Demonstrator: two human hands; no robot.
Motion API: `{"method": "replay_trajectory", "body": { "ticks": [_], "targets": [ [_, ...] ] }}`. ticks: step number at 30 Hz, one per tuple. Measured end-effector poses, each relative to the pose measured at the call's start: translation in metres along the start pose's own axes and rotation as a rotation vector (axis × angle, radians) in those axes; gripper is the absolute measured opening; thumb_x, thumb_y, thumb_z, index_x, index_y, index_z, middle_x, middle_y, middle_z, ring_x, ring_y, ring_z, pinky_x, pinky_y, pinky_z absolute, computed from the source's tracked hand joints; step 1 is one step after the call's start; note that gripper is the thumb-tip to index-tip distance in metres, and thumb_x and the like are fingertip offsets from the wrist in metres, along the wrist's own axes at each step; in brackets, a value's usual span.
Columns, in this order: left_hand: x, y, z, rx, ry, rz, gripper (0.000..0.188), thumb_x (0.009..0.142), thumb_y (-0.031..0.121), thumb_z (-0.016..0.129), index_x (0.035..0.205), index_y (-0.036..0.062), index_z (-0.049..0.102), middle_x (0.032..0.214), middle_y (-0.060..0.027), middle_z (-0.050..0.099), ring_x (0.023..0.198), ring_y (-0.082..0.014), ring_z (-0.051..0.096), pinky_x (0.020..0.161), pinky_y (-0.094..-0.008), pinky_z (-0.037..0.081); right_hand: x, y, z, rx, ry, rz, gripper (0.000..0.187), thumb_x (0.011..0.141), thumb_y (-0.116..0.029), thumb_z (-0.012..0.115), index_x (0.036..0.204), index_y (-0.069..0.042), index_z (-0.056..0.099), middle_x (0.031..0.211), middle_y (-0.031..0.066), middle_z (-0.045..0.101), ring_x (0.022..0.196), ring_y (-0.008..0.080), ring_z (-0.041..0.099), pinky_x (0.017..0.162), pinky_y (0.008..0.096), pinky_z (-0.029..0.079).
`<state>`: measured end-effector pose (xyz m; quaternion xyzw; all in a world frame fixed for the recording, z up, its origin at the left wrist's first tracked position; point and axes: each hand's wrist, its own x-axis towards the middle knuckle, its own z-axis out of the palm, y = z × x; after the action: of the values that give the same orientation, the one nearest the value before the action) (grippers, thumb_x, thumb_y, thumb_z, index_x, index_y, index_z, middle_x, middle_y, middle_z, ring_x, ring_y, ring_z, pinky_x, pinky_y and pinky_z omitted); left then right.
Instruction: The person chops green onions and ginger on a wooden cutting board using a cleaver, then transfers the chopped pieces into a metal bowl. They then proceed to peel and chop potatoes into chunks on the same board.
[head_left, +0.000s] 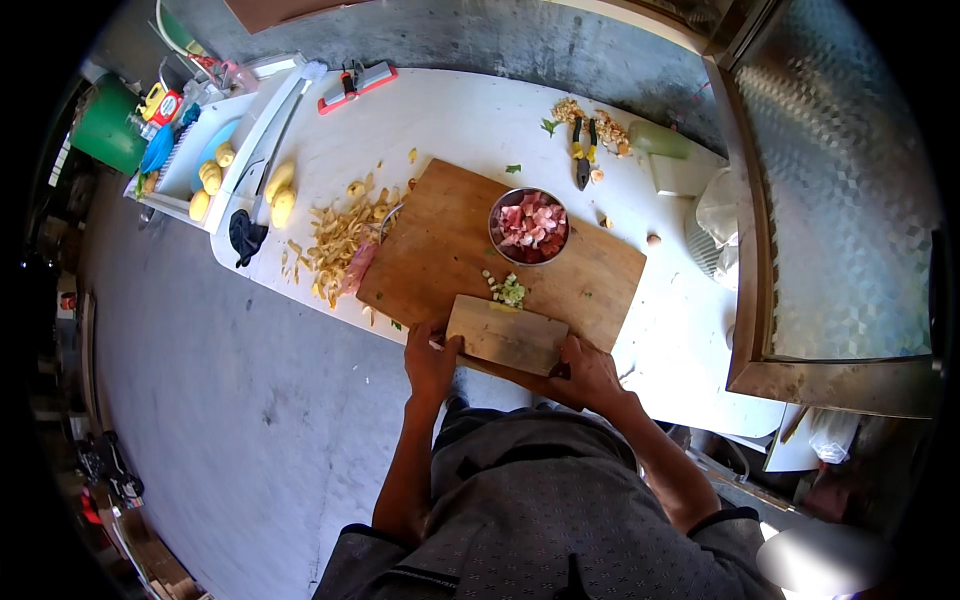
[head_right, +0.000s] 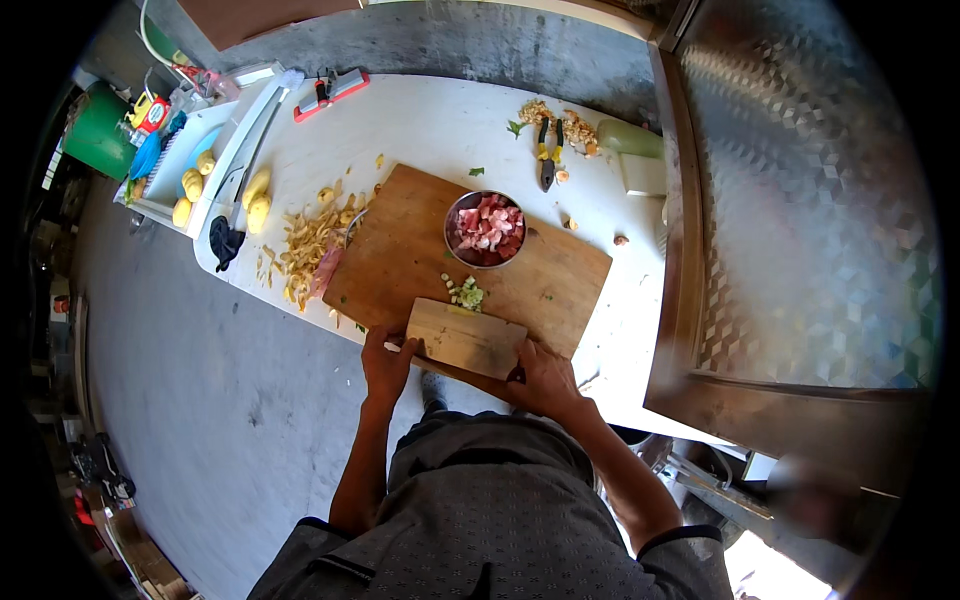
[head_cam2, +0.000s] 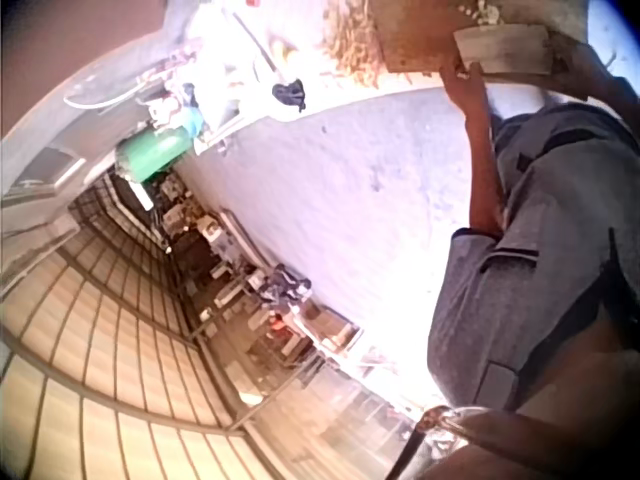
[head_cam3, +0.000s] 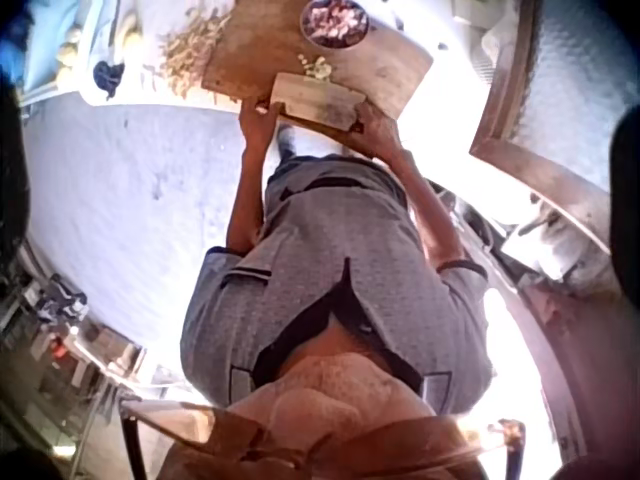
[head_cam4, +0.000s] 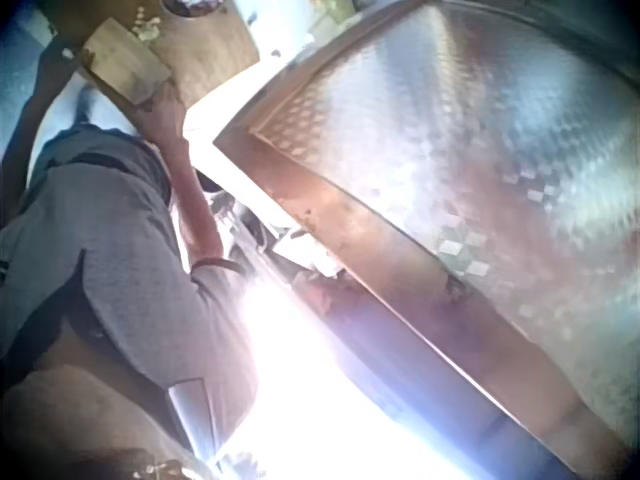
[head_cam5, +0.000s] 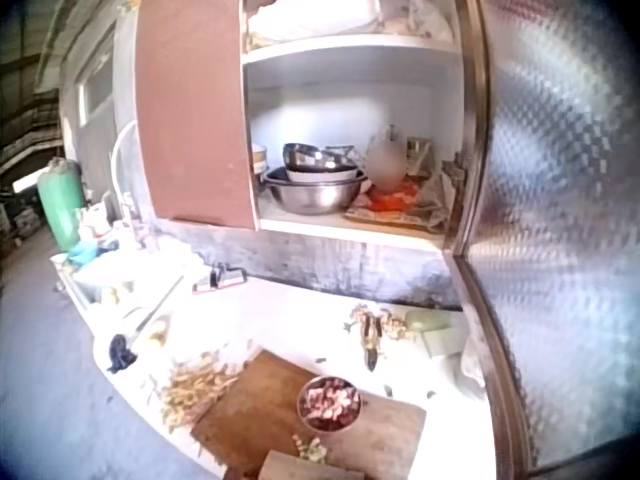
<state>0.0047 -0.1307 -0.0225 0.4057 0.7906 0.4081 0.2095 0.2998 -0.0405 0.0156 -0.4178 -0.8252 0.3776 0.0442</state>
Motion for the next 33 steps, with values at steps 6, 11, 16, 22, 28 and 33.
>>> {"method": "replay_trajectory", "body": {
  "ticks": [6,11,16,22,28,33],
  "targets": [
    [0.020,0.033,-0.011,0.044,-0.099,0.123,0.041,0.085,0.017,0.083,0.122,0.0021,0.073,0.110,-0.0180,0.072,0.104,-0.0362,0.068,0.092,-0.0466,0.054,0.002,-0.019,-0.004,-0.008,0.059,-0.039,0.044,0.091,-0.026,0.079,0.122,-0.002,0.059,0.108,0.0215,0.067,0.093,0.0383,0.073,0.082,0.0465,0.059],
    [0.053,0.038,-0.009,0.061,-0.283,0.454,0.034,0.087,0.015,0.082,0.118,0.0019,0.075,0.111,-0.0185,0.073,0.105,-0.0378,0.068,0.090,-0.0460,0.056,-0.016,-0.030,-0.009,-0.105,-0.005,-0.102,0.048,0.086,-0.011,0.076,0.130,-0.005,0.058,0.113,0.0185,0.065,0.106,0.0366,0.070,0.083,0.0485,0.061],
    [0.064,0.047,-0.014,-0.046,-0.628,0.534,0.021,0.087,0.012,0.081,0.104,0.0006,0.077,0.102,-0.0163,0.073,0.097,-0.0357,0.068,0.086,-0.0434,0.054,-0.039,-0.047,-0.006,-0.060,0.006,-0.146,0.052,0.081,-0.005,0.074,0.130,-0.006,0.058,0.116,0.0144,0.063,0.104,0.0334,0.069,0.075,0.0425,0.063],
    [0.062,0.031,-0.003,-0.139,-0.736,0.496,0.012,0.088,0.009,0.079,0.092,-0.0008,0.072,0.090,-0.0144,0.068,0.080,-0.0305,0.065,0.073,-0.0409,0.051,-0.058,-0.054,0.001,-0.021,0.038,-0.125,0.052,0.081,-0.006,0.075,0.131,-0.006,0.058,0.115,0.0142,0.062,0.105,0.0340,0.069,0.077,0.0436,0.064],
    [0.074,0.030,-0.003,-0.047,-0.723,0.451,0.007,0.092,0.007,0.076,0.092,0.0006,0.072,0.093,-0.0125,0.066,0.084,-0.0301,0.065,0.076,-0.0408,0.052,-0.082,-0.054,0.001,0.010,0.087,-0.167,0.049,0.085,-0.004,0.075,0.131,-0.002,0.060,0.113,0.0157,0.064,0.093,0.0293,0.074,0.073,0.0395,0.065],
    [0.085,0.039,0.003,0.115,-0.772,0.779,0.008,0.088,0.007,0.077,0.090,0.0012,0.072,0.095,-0.0107,0.064,0.097,-0.0327,0.064,0.081,-0.0439,0.053,-0.105,-0.046,0.006,0.111,0.088,-0.016,0.048,0.083,-0.003,0.075,0.129,-0.002,0.062,0.109,0.0152,0.065,0.089,0.0294,0.075,0.074,0.0403,0.066]
  ]
}}
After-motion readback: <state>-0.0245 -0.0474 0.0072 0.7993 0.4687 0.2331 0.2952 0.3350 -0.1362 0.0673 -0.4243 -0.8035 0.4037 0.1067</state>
